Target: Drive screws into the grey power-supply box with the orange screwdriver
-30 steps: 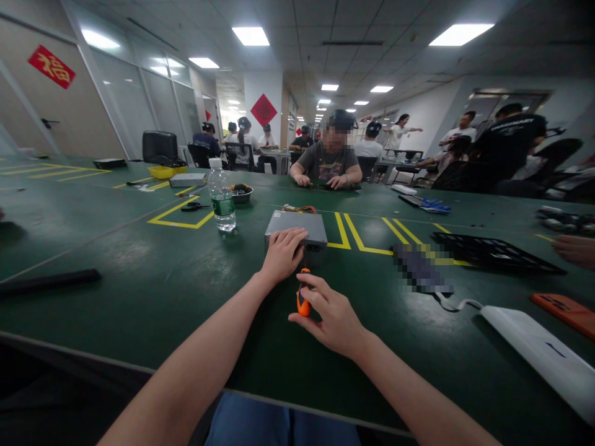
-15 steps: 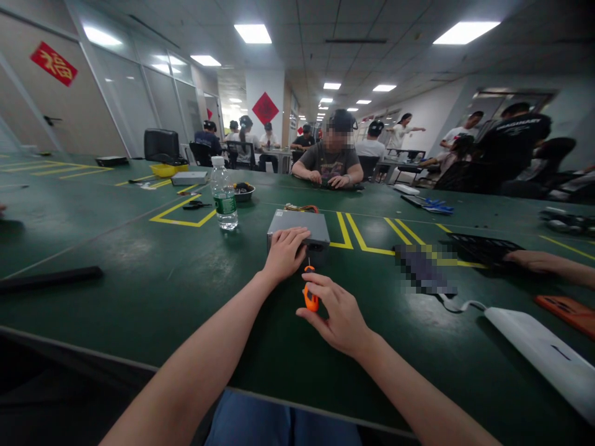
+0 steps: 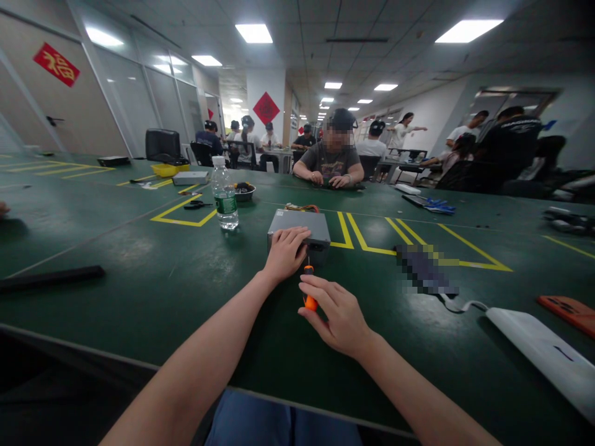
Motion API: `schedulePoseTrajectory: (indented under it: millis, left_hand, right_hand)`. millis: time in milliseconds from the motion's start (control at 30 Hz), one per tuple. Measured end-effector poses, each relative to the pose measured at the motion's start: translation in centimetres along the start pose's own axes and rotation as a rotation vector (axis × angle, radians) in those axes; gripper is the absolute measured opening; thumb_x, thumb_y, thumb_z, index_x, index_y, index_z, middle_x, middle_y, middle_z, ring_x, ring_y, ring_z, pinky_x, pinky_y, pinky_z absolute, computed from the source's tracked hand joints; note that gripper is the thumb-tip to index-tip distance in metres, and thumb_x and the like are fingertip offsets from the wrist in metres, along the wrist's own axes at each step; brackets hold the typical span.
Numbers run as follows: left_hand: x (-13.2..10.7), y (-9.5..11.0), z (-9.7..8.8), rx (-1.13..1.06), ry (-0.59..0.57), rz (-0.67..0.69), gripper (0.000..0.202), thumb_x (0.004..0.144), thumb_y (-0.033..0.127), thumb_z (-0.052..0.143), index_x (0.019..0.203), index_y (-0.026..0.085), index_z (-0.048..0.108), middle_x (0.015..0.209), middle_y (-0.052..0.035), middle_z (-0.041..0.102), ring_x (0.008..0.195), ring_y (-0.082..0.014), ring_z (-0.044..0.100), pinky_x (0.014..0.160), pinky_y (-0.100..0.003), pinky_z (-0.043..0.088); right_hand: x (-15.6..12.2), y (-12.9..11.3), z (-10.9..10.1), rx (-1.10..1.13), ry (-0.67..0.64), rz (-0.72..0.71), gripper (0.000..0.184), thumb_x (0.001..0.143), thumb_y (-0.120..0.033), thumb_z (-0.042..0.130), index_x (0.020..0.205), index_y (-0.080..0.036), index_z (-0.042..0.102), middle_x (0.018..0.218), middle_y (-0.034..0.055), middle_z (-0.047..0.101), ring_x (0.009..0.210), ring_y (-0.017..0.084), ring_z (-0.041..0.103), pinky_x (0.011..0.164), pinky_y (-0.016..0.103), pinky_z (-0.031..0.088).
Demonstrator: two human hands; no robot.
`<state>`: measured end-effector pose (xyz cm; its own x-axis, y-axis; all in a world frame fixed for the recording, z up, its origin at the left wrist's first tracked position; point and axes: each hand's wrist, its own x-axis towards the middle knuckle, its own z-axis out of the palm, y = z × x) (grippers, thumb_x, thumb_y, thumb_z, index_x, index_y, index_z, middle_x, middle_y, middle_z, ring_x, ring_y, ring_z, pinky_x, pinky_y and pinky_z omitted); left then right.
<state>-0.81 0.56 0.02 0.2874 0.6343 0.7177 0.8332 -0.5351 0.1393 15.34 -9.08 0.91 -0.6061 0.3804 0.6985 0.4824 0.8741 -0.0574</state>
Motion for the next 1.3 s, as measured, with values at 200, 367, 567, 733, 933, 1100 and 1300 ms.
schedulePoseTrajectory:
  millis: [200,367,567,733,933,1100,1300]
  left_hand:
    - [0.0,0.0,0.0,0.003,0.009,0.000,0.031,0.087,0.022,0.043,0.117,0.024,0.050,0.125,-0.0015,0.054,0.117,-0.0176,0.044,0.098,-0.035,0.027]
    - [0.0,0.0,0.0,0.002,0.013,0.008,0.030,0.087,0.022,0.043,0.116,0.024,0.050,0.126,-0.0009,0.053,0.118,-0.0172,0.044,0.098,-0.035,0.027]
    - [0.0,0.0,0.1,0.007,0.018,0.002,0.030,0.087,0.023,0.044,0.116,0.024,0.050,0.126,-0.0014,0.054,0.117,-0.0175,0.044,0.097,-0.035,0.027]
    - [0.0,0.0,0.1,0.008,0.021,0.005,0.031,0.086,0.021,0.044,0.116,0.024,0.050,0.125,-0.0018,0.055,0.116,-0.0174,0.045,0.098,-0.035,0.027]
    - [0.0,-0.1,0.1,-0.002,0.020,0.007,0.030,0.086,0.022,0.044,0.116,0.024,0.050,0.125,-0.0008,0.054,0.116,-0.0171,0.045,0.097,-0.035,0.027]
    - [0.0,-0.1,0.1,-0.003,0.017,0.004,0.031,0.086,0.022,0.044,0.116,0.024,0.050,0.125,-0.0007,0.054,0.117,-0.0173,0.044,0.097,-0.035,0.027]
    - [0.0,-0.1,0.3,0.003,0.019,0.003,0.031,0.086,0.021,0.044,0.116,0.024,0.050,0.125,-0.0010,0.054,0.116,-0.0175,0.045,0.097,-0.036,0.027]
  right_hand:
    - [-0.6,0.5,0.1,0.096,0.034,0.072,0.027,0.087,-0.033,0.049,0.108,-0.017,0.042,0.114,0.0151,0.056,0.101,0.022,0.057,0.081,0.038,0.050]
    - [-0.4,0.1,-0.4,0.086,-0.076,0.041,0.034,0.090,-0.027,0.040,0.122,-0.016,0.040,0.124,0.0163,0.047,0.109,0.023,0.051,0.085,0.039,0.047]
    - [-0.3,0.1,0.1,0.017,-0.043,0.001,0.027,0.088,-0.032,0.048,0.111,-0.017,0.046,0.119,0.0154,0.053,0.099,0.023,0.057,0.078,0.038,0.050]
    - [-0.6,0.3,0.6,0.107,0.003,0.054,0.029,0.085,-0.036,0.053,0.104,-0.018,0.042,0.115,0.0158,0.055,0.101,0.024,0.057,0.079,0.039,0.051]
    - [-0.3,0.0,-0.2,0.083,-0.066,0.024,0.033,0.089,-0.025,0.042,0.120,-0.016,0.040,0.120,0.0160,0.049,0.109,0.024,0.052,0.085,0.039,0.048]
    - [-0.3,-0.1,0.2,0.031,-0.010,0.021,0.026,0.086,-0.032,0.051,0.106,-0.017,0.047,0.113,0.0155,0.054,0.101,0.024,0.056,0.078,0.038,0.050]
    - [-0.6,0.1,0.2,0.088,-0.015,0.070,0.030,0.084,-0.031,0.051,0.109,-0.016,0.043,0.116,0.0168,0.053,0.105,0.025,0.055,0.082,0.039,0.049]
